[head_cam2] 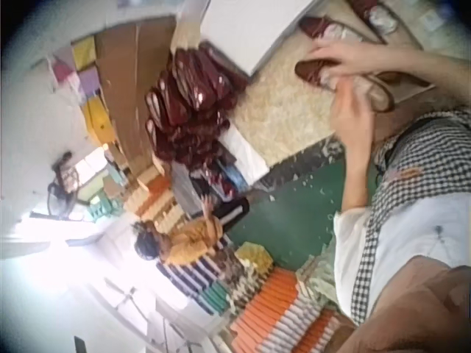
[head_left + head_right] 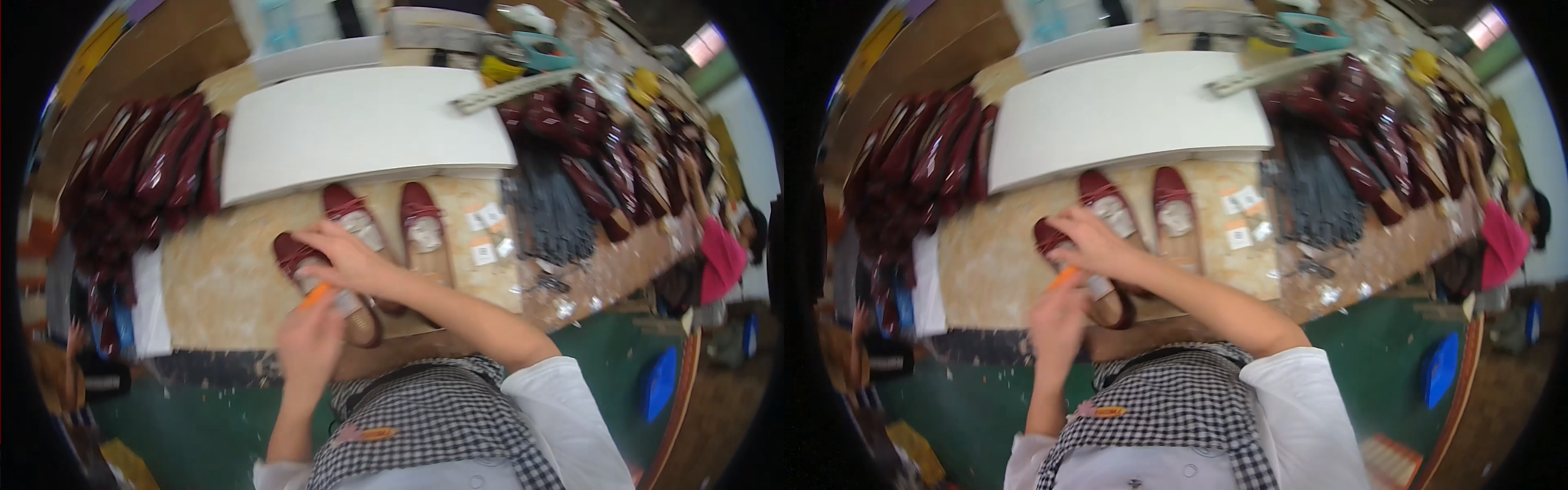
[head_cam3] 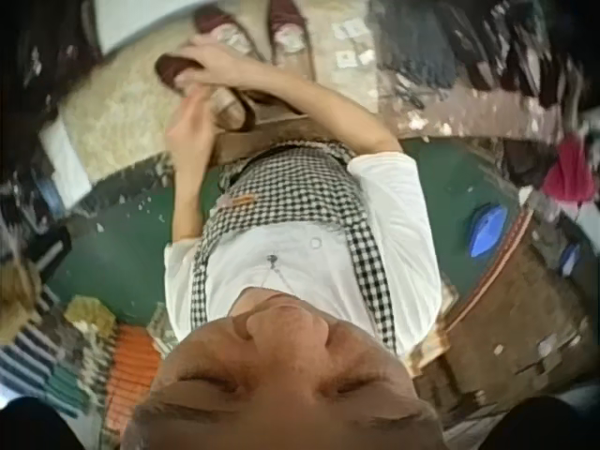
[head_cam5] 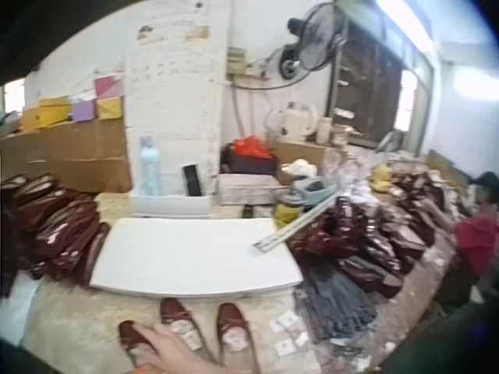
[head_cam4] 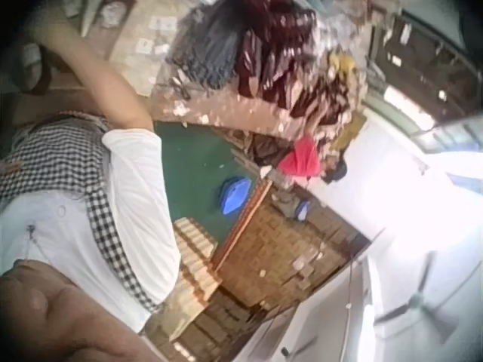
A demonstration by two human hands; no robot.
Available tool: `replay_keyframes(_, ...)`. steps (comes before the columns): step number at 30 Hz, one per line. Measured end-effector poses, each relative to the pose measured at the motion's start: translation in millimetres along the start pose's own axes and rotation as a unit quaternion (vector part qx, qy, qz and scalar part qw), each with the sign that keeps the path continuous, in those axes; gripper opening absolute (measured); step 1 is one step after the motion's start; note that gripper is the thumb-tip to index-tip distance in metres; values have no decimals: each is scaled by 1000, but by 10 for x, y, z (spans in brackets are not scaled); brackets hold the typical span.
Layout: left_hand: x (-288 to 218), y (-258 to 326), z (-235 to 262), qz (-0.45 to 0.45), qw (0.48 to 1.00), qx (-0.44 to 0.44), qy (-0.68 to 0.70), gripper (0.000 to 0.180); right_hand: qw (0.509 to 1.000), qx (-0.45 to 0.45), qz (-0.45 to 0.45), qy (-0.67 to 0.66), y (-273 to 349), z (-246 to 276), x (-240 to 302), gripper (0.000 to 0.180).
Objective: The person wipes the exterior of maroon patent leather flats with a white cloth and inserts a metal shoe tree into each shoe. The person repeats this process for multiple pairs of shoes on a cluttered workbench in a factory setting.
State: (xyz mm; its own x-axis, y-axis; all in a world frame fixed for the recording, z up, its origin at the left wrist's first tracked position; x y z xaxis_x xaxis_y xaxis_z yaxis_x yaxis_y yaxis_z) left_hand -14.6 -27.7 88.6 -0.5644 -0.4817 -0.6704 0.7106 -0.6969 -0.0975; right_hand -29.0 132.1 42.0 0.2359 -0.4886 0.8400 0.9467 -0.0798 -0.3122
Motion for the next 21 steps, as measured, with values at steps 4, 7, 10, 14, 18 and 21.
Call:
replay_keyframes(4,-154,19,-146,51,798,70,596,65,923,5,-60,-379,450,331,453,51)
replay_keyframes(7,-555,-71,-394,27,614,185,767,94,899,96,-156,-398,671,506,693,49)
replay_keyframes(10,-643,-129,-533,9,519,321,792,102,878,123,-175,-429,998,611,827,48)
replay_keyframes(14,-597,-80,-817,-27,395,420,817,89,937,89,-137,-309,1283,770,608,56)
replay_keyframes(18,86,-275,-503,-12,516,191,835,39,946,-94,-283,-123,1605,1626,92,49)
replay_keyframes(21,897,-150,115,174,919,-197,294,42,805,-372,-278,369,2136,2667,-520,20)
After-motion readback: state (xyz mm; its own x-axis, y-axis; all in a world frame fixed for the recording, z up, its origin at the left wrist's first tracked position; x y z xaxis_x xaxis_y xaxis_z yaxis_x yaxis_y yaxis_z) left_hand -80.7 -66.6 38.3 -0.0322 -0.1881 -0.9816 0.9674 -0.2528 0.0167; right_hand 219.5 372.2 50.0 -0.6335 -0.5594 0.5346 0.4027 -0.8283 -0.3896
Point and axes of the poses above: each hand's wrist, its own y-axis away from the middle knuckle, its own z-axis out of the back of the hand, x = y × z, the point moved 3 cm from there along -y, towards the middle knuckle, and after that the axes turned 3 degrees about -y, right-handed, at the moved point
